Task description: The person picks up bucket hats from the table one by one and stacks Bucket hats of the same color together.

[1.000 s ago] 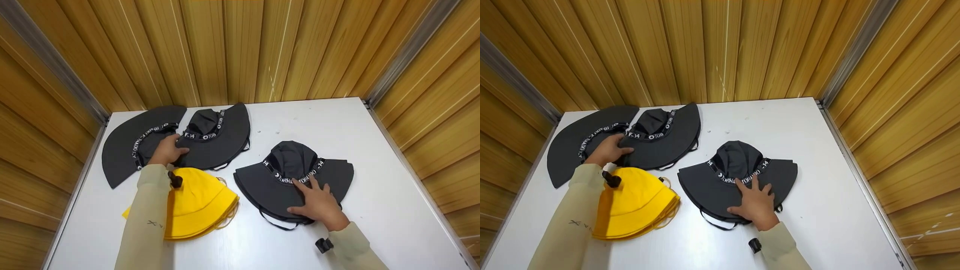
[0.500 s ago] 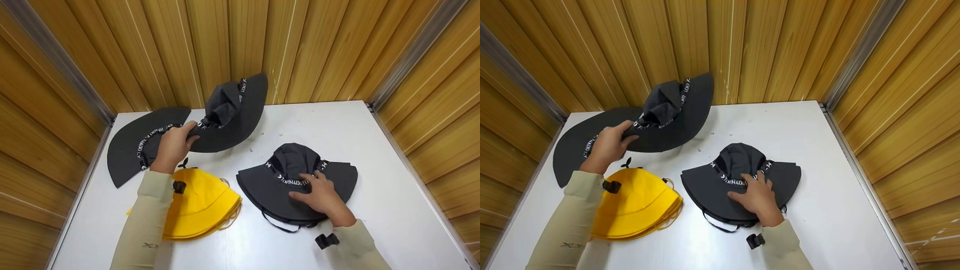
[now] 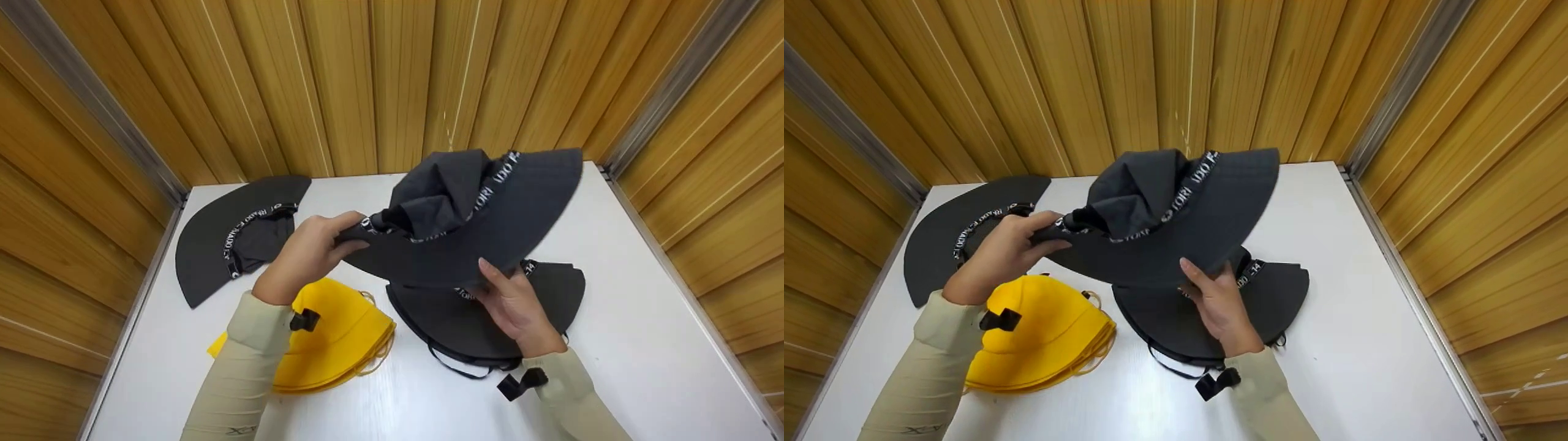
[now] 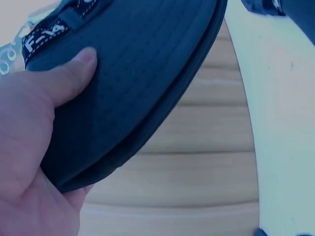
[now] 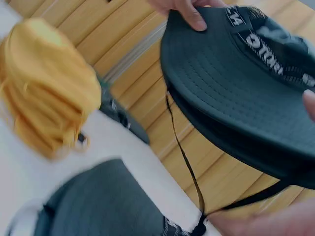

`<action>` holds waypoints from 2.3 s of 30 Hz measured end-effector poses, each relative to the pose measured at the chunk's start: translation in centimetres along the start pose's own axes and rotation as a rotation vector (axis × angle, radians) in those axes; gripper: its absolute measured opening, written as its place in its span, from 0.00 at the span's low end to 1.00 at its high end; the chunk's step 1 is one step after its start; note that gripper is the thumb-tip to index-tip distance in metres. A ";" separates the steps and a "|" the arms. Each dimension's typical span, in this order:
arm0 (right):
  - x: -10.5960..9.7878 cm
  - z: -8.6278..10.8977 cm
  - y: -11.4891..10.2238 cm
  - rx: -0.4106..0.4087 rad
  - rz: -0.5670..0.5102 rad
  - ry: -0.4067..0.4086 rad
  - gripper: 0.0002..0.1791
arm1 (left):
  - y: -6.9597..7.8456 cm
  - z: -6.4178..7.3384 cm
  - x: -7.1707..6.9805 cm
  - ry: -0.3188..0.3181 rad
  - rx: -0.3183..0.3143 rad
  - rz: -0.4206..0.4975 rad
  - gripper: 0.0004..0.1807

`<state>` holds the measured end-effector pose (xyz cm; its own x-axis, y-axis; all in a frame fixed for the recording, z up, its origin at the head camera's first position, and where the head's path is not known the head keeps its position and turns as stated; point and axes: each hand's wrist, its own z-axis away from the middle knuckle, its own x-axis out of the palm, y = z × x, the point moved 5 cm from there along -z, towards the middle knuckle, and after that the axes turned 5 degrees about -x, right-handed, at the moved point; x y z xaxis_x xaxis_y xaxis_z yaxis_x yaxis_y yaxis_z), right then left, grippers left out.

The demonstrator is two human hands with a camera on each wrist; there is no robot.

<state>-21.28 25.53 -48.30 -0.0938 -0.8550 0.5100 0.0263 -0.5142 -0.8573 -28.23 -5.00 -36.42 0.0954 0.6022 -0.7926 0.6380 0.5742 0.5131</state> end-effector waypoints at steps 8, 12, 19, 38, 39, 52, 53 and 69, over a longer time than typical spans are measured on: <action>0.9 0.6 -0.6 -0.113 -0.323 -0.109 0.24 | 1.4 0.0 0.3 -0.031 0.003 0.049 0.11; 1.0 0.5 -0.8 -0.165 -0.417 -0.100 0.26 | 0.8 0.0 0.3 0.175 -0.051 0.140 0.21; 1.6 0.8 -0.7 -0.233 -0.579 -0.121 0.25 | -0.8 1.2 3.5 0.579 -0.202 0.916 0.35; 0.9 1.5 0.8 -0.200 -0.513 -0.044 0.28 | 0.7 1.0 9.4 0.671 -0.353 1.620 0.14; 0.5 1.4 0.4 -0.206 -0.478 -0.009 0.28 | 0.6 1.0 9.4 0.677 -0.358 1.619 0.13; -5.2 -1.2 -9.6 -0.261 -0.326 -0.024 0.16 | 0.6 0.1 10.3 0.616 -0.424 1.607 0.16; -5.6 -1.3 -10.3 -0.258 -0.308 -0.020 0.16 | 0.6 -0.1 10.5 0.603 -0.437 1.594 0.16; -11.9 -1.3 -11.3 -0.290 -0.120 0.158 0.17 | -0.7 -0.8 15.8 0.366 -0.633 1.293 0.17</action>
<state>-21.73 41.58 -44.79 -0.2330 -0.7572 0.6102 -0.2757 -0.5503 -0.7882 -27.79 4.57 -48.97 0.0695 0.9187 0.3888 -0.1766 -0.3723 0.9112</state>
